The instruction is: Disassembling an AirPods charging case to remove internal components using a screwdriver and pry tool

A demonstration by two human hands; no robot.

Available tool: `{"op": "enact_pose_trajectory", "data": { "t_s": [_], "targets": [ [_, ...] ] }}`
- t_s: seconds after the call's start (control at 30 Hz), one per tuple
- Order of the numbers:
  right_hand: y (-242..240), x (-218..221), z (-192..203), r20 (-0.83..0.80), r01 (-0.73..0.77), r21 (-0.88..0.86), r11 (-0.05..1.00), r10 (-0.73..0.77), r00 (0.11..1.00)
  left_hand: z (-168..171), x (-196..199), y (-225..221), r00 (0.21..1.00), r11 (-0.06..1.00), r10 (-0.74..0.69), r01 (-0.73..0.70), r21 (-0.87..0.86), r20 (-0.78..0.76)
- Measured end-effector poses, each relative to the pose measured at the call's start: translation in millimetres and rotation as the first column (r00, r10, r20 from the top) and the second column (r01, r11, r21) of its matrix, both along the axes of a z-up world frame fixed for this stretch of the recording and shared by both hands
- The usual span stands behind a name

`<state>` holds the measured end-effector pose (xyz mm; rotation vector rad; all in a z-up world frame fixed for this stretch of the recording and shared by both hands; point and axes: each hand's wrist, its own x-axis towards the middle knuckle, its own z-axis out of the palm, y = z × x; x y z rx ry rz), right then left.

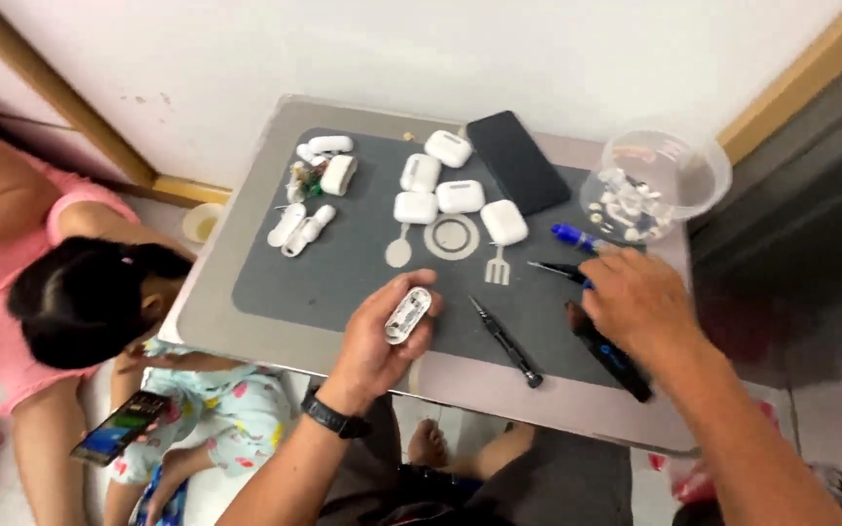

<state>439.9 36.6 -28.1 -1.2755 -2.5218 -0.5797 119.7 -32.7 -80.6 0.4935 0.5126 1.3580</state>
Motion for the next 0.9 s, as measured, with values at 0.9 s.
{"op": "enact_pose_trajectory", "data": {
  "t_s": [0.9],
  "targets": [
    [-141.5, -148.9, 57.1, -0.632, -0.236, -0.514, 0.825, -0.178, 0.754, 21.2, -2.0, -12.7, 0.998, 0.998, -0.066, 0.066, -0.012, 0.014]
  ]
}}
